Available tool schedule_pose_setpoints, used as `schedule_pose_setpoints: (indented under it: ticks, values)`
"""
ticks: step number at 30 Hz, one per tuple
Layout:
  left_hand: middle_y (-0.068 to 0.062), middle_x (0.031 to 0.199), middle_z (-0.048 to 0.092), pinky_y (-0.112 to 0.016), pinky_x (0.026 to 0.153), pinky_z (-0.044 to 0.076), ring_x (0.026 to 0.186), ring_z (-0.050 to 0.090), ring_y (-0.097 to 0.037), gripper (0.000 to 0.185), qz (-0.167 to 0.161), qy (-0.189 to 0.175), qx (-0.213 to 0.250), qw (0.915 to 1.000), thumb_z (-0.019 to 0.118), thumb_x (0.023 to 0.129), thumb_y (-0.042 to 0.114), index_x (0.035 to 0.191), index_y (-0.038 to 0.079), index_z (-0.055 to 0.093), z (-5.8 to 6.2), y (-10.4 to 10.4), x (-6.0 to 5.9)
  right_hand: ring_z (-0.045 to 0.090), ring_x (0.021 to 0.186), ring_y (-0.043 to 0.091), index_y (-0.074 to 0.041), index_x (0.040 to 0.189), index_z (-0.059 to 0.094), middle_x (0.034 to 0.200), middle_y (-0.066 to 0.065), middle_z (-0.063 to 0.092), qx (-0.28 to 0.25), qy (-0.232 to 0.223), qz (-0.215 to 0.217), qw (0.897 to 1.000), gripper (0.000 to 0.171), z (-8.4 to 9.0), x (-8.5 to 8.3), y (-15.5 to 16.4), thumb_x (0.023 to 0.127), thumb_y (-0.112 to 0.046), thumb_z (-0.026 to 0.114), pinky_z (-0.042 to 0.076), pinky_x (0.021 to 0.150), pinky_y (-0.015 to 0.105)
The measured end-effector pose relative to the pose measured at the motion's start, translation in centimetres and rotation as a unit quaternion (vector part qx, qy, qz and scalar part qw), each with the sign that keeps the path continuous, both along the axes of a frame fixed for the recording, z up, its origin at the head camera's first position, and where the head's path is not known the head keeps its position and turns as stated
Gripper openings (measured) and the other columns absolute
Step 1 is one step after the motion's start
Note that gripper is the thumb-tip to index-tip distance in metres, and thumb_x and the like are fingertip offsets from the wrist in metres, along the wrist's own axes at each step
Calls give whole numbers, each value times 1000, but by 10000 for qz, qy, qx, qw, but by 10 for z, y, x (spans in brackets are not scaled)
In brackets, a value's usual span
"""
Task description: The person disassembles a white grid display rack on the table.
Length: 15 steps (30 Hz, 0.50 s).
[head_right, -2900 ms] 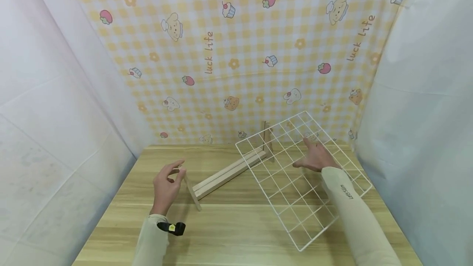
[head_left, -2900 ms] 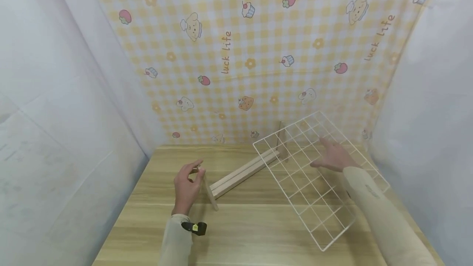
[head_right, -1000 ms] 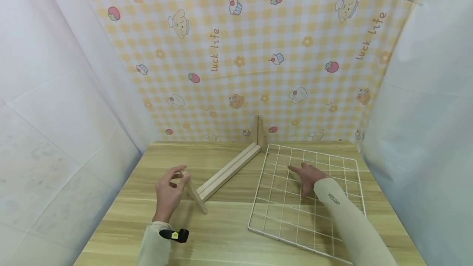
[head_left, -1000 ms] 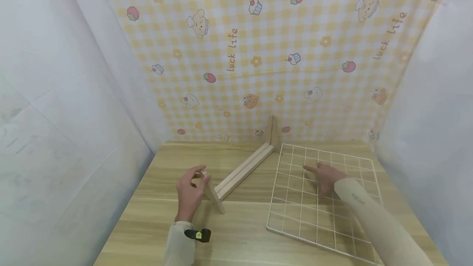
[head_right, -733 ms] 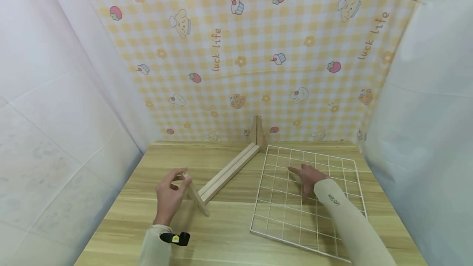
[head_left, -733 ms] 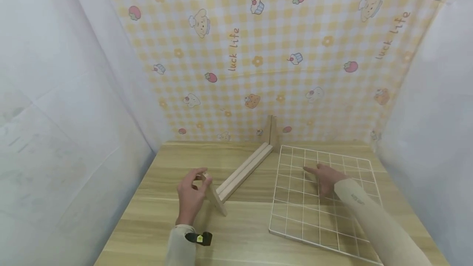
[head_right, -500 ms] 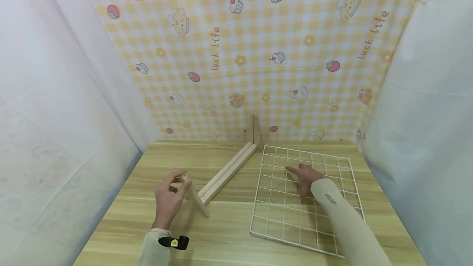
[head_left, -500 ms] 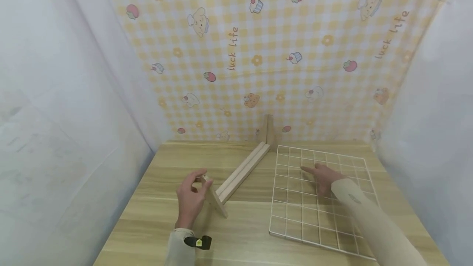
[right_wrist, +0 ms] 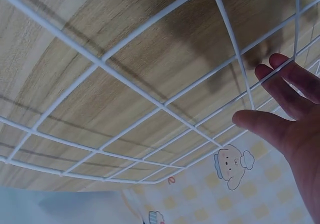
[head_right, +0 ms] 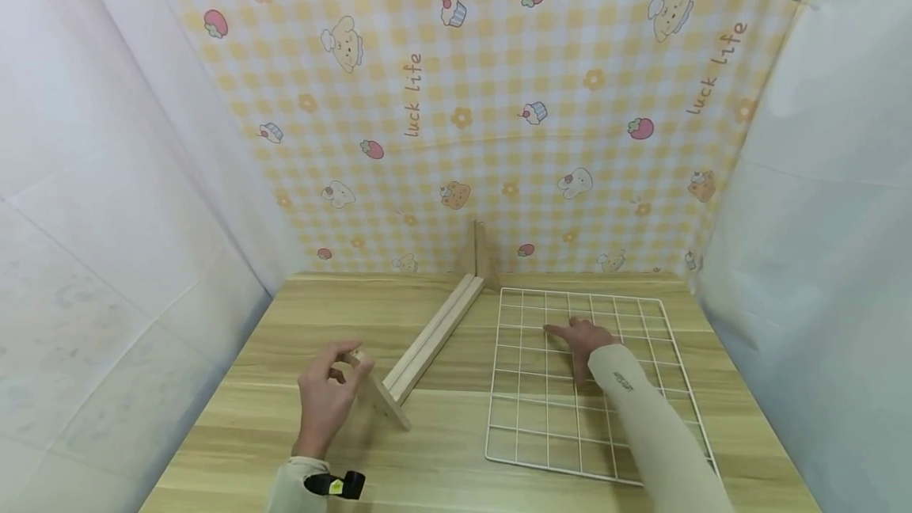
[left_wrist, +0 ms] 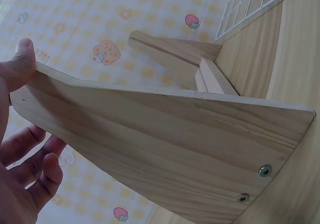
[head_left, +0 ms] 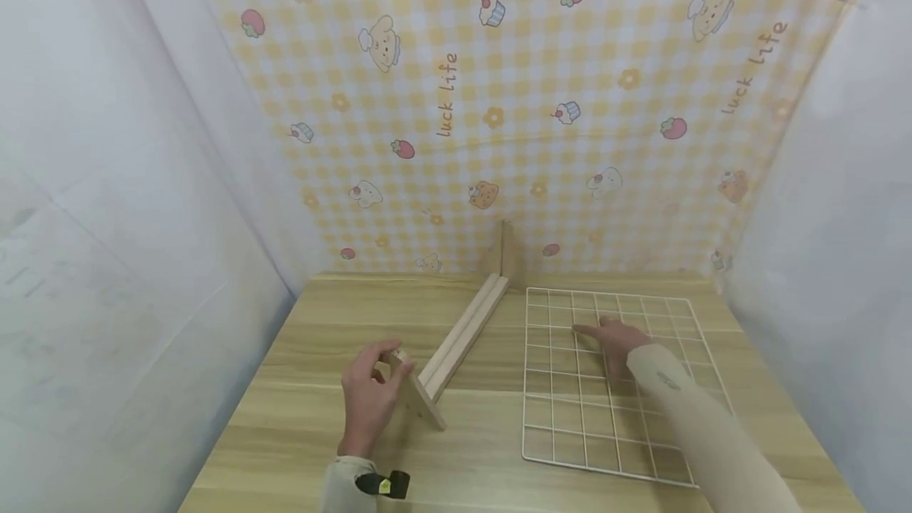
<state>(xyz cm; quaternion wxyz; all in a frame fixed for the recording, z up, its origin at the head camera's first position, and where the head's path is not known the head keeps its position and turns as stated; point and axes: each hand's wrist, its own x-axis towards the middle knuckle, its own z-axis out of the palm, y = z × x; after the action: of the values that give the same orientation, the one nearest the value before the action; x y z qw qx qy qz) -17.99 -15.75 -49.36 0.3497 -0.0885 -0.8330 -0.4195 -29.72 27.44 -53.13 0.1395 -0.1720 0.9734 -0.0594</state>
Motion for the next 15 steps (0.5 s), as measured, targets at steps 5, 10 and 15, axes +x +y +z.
schedule_pose_setpoints:
  ticks: [5,10,15]
  values:
    - [-4,93,69,-22,51,46,75,57,-10,34,13,48,5,10000,81,68,17,98,15,67,-1,4,4,53,73,22,-32,139,37,126,23,47,113,78,60,9999,113,-1,-1,-2,41,-10,88,53,55,36]
    - [-4,92,69,-21,51,46,74,57,-11,33,-9,169,1,9999,81,67,20,96,15,67,-2,10,7,51,68,21,-35,140,35,127,21,46,122,48,-59,9999,113,-3,-4,-2,43,-8,87,49,49,30]
    - [-4,88,68,-20,50,44,73,55,-9,34,-58,372,-40,9993,82,65,16,95,13,67,-1,17,11,48,64,20,-36,140,33,129,19,44,73,-25,-202,9998,111,-2,-5,-6,48,3,80,44,46,24]
